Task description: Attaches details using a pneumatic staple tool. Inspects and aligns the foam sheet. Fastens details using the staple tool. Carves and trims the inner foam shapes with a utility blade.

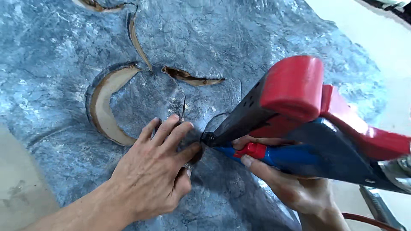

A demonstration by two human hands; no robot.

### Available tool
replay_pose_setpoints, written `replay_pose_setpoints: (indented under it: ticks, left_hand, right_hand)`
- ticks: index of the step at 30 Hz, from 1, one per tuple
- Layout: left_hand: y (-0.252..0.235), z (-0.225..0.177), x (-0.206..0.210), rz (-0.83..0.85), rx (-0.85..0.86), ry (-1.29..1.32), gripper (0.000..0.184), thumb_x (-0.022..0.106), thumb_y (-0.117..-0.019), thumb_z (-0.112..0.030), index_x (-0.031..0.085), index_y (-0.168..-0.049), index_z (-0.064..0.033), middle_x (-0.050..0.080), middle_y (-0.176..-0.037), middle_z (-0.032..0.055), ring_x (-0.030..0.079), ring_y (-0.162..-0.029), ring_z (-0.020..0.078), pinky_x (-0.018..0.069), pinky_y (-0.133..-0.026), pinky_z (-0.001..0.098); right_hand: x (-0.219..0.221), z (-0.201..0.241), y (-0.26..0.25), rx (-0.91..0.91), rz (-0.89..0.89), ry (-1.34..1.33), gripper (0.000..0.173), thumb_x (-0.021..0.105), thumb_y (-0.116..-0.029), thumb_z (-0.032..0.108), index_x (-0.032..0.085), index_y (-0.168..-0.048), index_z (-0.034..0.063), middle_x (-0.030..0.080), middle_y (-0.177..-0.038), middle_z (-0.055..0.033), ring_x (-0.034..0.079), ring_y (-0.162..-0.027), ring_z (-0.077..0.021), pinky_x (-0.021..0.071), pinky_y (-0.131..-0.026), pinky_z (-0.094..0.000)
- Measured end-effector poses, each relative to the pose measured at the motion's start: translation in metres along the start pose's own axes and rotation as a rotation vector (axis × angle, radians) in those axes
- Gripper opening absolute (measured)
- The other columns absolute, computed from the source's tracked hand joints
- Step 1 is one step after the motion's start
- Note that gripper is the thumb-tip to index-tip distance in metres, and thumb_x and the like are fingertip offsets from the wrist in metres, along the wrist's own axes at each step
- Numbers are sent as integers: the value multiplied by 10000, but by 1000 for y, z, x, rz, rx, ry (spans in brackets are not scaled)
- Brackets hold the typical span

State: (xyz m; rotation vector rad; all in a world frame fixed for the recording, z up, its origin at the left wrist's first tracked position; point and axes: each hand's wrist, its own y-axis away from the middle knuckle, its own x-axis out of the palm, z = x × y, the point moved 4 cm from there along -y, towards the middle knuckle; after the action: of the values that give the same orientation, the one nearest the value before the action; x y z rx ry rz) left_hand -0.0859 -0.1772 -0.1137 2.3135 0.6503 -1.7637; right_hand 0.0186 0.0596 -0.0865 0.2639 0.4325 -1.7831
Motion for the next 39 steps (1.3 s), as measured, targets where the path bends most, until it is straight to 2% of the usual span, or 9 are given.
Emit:
replay_pose_setpoints:
  ticks: [6,11,18,23,26,28,32,35,39]
  left_hand:
    - [-1,-4,2,-5,-11,-21,513,302,-976,-479,704,-1264,-340,538,-1491,37,429,-1420,339,365,-1098,611]
    - [-1,-2,4,22,-16,8,532,294,-985,-476,672,-1335,-346,507,-1534,42,392,-1463,355,328,-1161,624]
    - [3,-1,0,-48,14,60,473,377,-966,-454,744,-1217,-290,559,-1485,79,421,-1447,368,428,-1121,532]
    - [1,11,-8,86,125,28,533,347,-985,-546,646,-1372,-333,495,-1542,40,395,-1465,328,474,-1070,490]
    - [-2,18,-9,72,165,70,519,396,-961,-547,673,-1337,-321,539,-1472,31,454,-1386,291,510,-967,438]
    - [-2,18,-7,41,159,69,513,417,-947,-540,699,-1307,-306,547,-1488,38,450,-1413,303,514,-993,441]
    - [0,15,-5,13,132,44,521,430,-933,-537,720,-1280,-279,550,-1510,55,461,-1429,337,512,-1030,472]
    - [2,15,-5,-12,108,52,503,461,-915,-542,742,-1231,-268,569,-1500,35,479,-1427,321,532,-1011,457]
    - [2,16,-4,9,98,56,520,438,-932,-541,740,-1238,-248,569,-1505,17,472,-1438,314,536,-1004,461]
  right_hand:
    - [-2,-3,4,-4,-20,-24,280,809,-849,245,656,-1069,163,737,-928,-9,726,-823,-154,635,-722,-308]
    - [5,-4,-1,-7,-18,-132,293,803,-864,220,675,-1123,169,745,-959,-54,737,-880,-208,642,-792,-359]
    - [-2,5,3,28,27,-110,303,782,-877,191,688,-1164,181,767,-1043,-64,749,-954,-224,640,-848,-365]
    - [-2,11,9,34,7,-45,302,784,-874,235,691,-1151,157,764,-1041,-58,747,-943,-225,644,-833,-371]
    - [4,18,7,32,-3,-23,313,783,-869,221,679,-1161,177,764,-1058,-42,749,-951,-213,647,-834,-364]
    - [11,26,8,36,-24,-24,322,782,-864,183,657,-1160,192,772,-1065,-38,756,-952,-203,647,-827,-342]
    - [28,42,9,74,-124,-31,316,785,-845,135,657,-1130,184,773,-1017,-52,762,-908,-217,654,-786,-344]
    - [44,52,19,111,-263,-32,295,796,-830,94,673,-1091,154,777,-1004,-66,764,-906,-216,655,-789,-343]
    - [65,68,26,193,-417,-28,281,795,-802,52,669,-1052,61,777,-962,-106,767,-865,-220,658,-744,-333]
